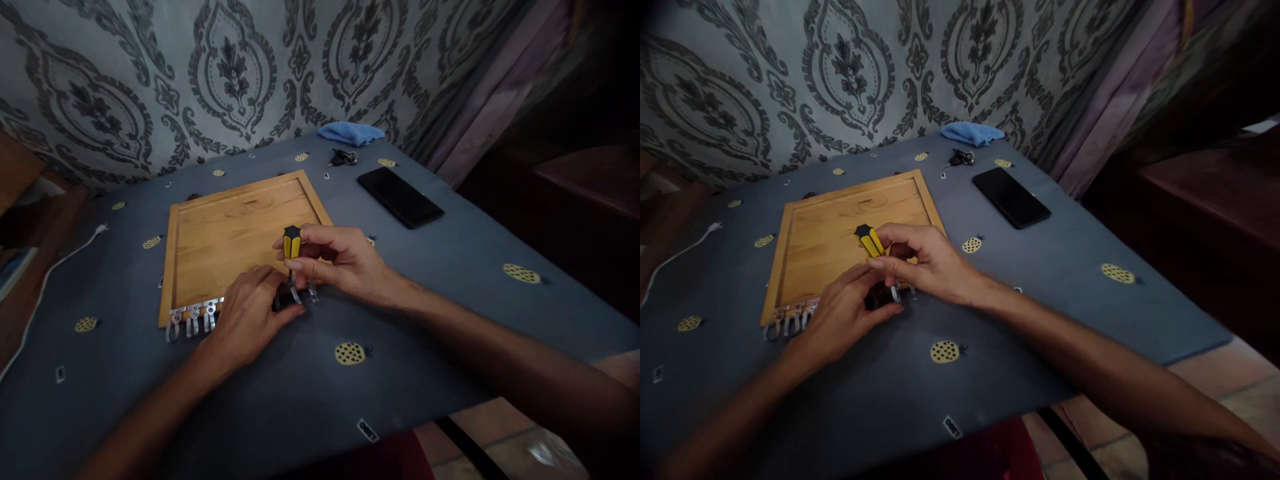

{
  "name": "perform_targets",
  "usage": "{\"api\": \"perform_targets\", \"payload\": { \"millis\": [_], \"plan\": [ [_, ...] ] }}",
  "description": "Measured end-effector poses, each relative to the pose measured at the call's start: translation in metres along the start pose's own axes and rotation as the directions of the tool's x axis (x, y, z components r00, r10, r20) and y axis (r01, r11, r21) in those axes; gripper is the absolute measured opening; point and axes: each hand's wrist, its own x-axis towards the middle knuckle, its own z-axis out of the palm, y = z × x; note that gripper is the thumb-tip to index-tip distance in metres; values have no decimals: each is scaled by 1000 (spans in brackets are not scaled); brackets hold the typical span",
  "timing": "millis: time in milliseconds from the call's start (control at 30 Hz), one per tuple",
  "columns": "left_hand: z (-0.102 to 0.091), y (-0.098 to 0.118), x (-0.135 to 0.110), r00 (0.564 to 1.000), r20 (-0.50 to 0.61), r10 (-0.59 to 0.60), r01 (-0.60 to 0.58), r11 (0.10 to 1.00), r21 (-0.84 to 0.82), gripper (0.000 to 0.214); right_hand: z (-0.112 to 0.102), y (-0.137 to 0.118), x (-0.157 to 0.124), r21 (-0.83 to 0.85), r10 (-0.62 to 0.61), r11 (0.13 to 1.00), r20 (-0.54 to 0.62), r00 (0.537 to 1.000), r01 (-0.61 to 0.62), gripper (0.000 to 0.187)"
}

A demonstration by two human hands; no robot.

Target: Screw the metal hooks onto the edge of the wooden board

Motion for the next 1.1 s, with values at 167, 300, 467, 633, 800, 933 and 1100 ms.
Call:
{"api": "perform_targets", "payload": {
  "millis": [167,300,467,633,800,933,1100],
  "plan": [
    [-1,1,1,1000,17,-20,20,1000,-2,26,1,2,-1,32,13,999,-23,1000,-12,29],
    [-2,2,1,998,39,-40,41,999,-6,27,2,4,-1,76,29,997,-25,999,-27,30],
    [-2,3,0,994,36,-103,106,992,-74,40,3,6,0,106,15,994,-43,999,-10,31],
    [-2,4,1,989,43,-139,143,981,-127,47,4,6,0,83,-8,996,-65,998,13,32],
    [-3,4,1,987,58,-148,154,978,-137,47,4,7,0,77,23,997,-75,997,-17,34],
    [-3,3,1,989,48,-140,145,979,-143,45,4,9,-1,54,22,998,-81,996,-18,33],
    [-2,2,0,992,32,-124,128,983,-132,51,5,8,-1,51,-35,998,-223,974,48,36]
  ]
}}
